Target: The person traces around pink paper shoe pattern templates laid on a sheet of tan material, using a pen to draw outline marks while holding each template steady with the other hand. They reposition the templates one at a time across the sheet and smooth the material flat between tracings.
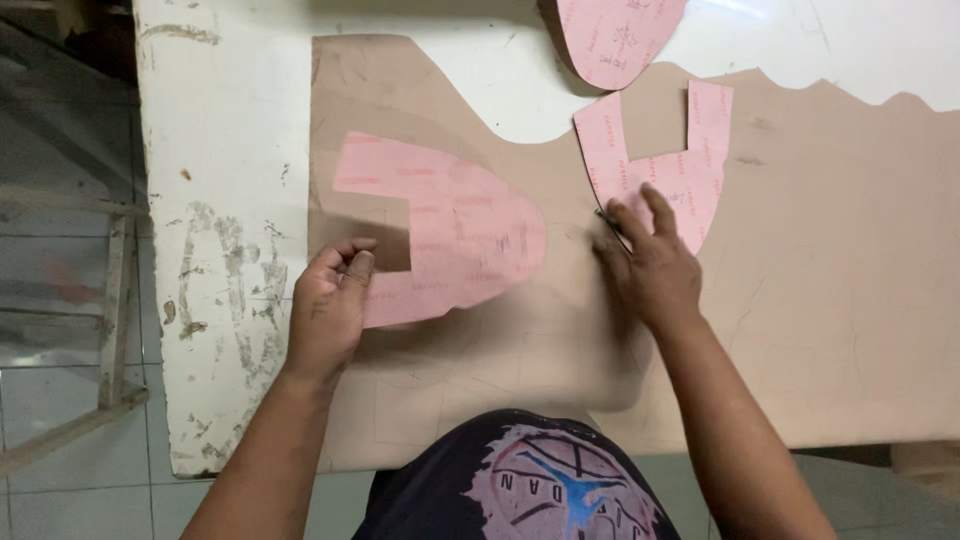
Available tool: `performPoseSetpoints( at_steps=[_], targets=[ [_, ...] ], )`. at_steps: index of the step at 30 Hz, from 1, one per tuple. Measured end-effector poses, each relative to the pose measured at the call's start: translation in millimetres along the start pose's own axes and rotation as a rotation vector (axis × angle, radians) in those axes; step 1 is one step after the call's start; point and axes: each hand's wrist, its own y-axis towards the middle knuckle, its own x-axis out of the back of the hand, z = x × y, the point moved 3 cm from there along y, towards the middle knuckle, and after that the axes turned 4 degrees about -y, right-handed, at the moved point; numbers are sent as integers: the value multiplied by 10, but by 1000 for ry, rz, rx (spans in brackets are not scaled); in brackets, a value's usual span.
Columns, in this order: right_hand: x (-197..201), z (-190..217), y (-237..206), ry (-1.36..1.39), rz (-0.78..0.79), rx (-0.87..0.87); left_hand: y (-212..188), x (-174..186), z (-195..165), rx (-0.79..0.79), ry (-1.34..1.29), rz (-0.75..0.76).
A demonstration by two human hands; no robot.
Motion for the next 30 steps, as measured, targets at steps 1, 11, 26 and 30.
performPoseSetpoints(
  at_steps=[1,11,26,30],
  targets=[
    [73,-102,31,-25,-83,15,7,-48,55,22,-86,12],
    [265,-480,288,55,10,-555,-145,-537,313,-143,300,-1],
    [779,-356,385,338,96,-644,-184,-646,101,-368,560,64],
    [713,-148,189,338,155,-524,-165,-637,73,-304,463,97]
  ],
)
